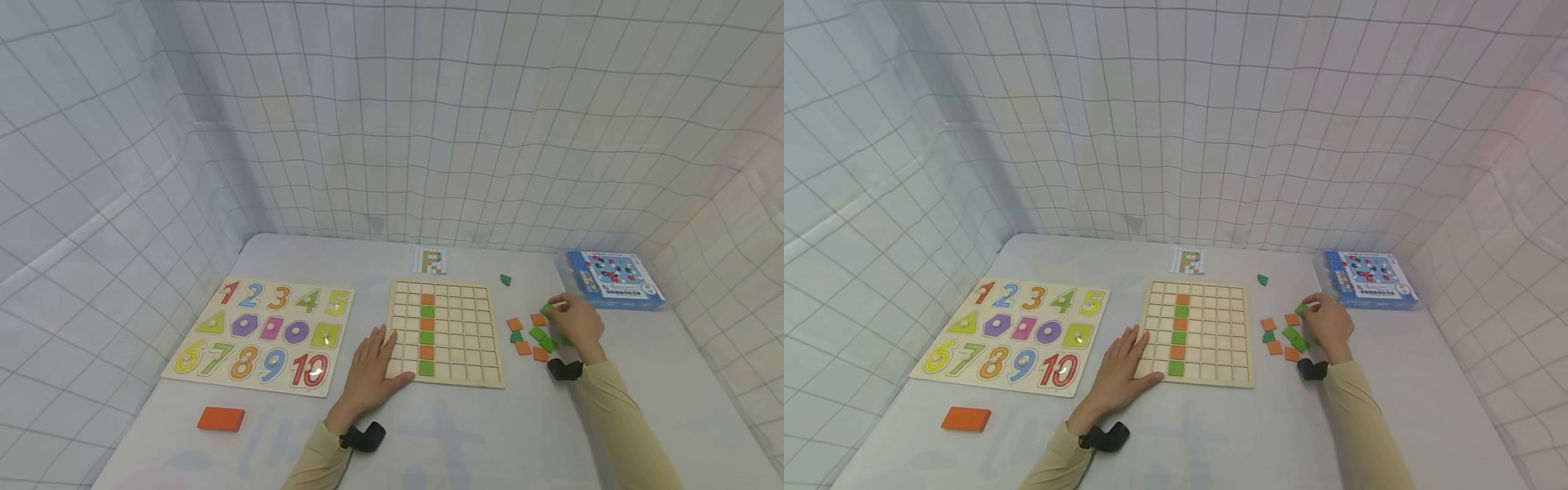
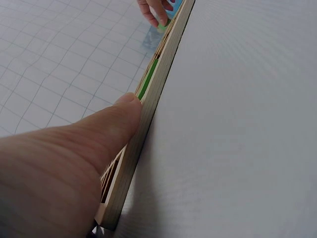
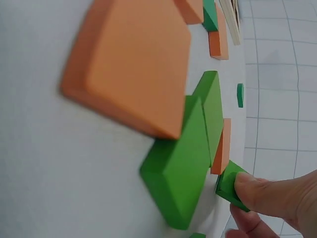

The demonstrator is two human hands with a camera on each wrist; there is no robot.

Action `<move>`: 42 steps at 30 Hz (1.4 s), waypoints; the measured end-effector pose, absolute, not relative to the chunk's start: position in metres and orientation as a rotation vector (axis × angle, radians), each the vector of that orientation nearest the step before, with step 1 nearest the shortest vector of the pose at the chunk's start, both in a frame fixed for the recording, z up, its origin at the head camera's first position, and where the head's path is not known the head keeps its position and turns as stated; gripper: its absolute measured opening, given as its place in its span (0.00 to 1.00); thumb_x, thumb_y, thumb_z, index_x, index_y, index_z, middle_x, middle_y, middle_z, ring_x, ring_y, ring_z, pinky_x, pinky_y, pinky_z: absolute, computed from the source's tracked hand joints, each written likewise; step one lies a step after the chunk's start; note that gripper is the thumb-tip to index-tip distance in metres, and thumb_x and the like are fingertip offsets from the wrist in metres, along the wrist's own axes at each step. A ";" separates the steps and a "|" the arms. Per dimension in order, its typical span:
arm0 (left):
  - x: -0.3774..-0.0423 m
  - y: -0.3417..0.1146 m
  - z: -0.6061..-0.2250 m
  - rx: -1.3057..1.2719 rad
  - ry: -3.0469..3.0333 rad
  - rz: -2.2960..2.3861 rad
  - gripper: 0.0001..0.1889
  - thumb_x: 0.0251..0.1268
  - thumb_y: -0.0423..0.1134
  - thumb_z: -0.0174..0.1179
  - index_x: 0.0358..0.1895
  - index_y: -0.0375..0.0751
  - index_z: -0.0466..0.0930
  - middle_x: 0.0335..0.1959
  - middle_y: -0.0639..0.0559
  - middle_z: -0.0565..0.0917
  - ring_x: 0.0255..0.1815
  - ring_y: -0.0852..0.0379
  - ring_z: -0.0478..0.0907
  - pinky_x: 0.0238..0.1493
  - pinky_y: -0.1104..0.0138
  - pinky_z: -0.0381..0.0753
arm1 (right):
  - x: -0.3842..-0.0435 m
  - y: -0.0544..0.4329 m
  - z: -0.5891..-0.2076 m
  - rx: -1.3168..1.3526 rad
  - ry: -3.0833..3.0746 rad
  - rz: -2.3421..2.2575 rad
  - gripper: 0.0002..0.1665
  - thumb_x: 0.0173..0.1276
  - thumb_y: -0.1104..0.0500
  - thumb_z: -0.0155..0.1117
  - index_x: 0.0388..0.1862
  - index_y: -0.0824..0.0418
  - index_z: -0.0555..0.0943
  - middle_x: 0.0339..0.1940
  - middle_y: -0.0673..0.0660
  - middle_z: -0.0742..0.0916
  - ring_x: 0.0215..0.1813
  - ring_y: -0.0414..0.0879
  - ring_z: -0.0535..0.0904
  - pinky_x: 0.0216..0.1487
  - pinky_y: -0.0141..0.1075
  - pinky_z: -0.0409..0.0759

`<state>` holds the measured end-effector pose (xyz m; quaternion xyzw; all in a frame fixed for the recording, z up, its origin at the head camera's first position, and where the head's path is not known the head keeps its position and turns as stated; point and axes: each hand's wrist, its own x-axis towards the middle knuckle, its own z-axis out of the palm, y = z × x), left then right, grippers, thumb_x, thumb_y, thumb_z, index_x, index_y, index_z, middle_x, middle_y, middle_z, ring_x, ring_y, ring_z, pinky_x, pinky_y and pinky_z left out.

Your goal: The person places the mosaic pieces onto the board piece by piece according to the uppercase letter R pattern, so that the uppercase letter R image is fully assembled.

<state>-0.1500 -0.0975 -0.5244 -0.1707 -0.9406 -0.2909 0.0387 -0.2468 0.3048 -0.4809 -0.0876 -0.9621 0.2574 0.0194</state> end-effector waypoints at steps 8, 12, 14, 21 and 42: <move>-0.150 -0.098 -0.523 -0.534 -2.884 -0.886 0.44 0.60 0.60 0.58 0.72 0.34 0.57 0.73 0.36 0.53 0.75 0.43 0.43 0.71 0.53 0.42 | -0.248 0.289 -0.477 -0.226 -2.875 0.788 0.18 0.66 0.53 0.63 0.45 0.66 0.81 0.39 0.63 0.84 0.32 0.54 0.78 0.23 0.39 0.70; -0.150 -0.098 -0.524 -0.535 -2.881 -0.890 0.44 0.60 0.60 0.58 0.72 0.34 0.57 0.73 0.36 0.53 0.75 0.43 0.43 0.71 0.53 0.42 | -0.253 0.273 -0.475 -0.121 -2.787 0.852 0.15 0.66 0.54 0.64 0.42 0.65 0.80 0.37 0.62 0.85 0.33 0.55 0.79 0.23 0.38 0.71; -0.150 -0.099 -0.524 -0.532 -2.882 -0.889 0.44 0.60 0.60 0.58 0.72 0.35 0.57 0.73 0.37 0.53 0.75 0.44 0.42 0.71 0.53 0.42 | -0.256 0.264 -0.475 -0.049 -2.757 0.886 0.14 0.65 0.54 0.65 0.41 0.64 0.80 0.35 0.61 0.85 0.34 0.54 0.80 0.24 0.38 0.72; -0.151 -0.099 -0.526 -0.539 -2.880 -0.868 0.44 0.61 0.61 0.57 0.72 0.35 0.56 0.73 0.36 0.52 0.75 0.44 0.42 0.71 0.52 0.42 | -0.270 0.226 -0.475 0.244 -2.710 0.967 0.13 0.61 0.53 0.70 0.36 0.62 0.81 0.31 0.58 0.86 0.32 0.53 0.81 0.24 0.38 0.76; -0.150 -0.099 -0.526 -0.530 -2.887 -0.875 0.44 0.60 0.61 0.58 0.72 0.35 0.57 0.74 0.37 0.52 0.75 0.43 0.43 0.71 0.52 0.42 | -0.284 0.145 -0.483 0.456 -2.870 0.982 0.08 0.64 0.55 0.67 0.39 0.56 0.87 0.34 0.53 0.87 0.34 0.47 0.81 0.26 0.37 0.77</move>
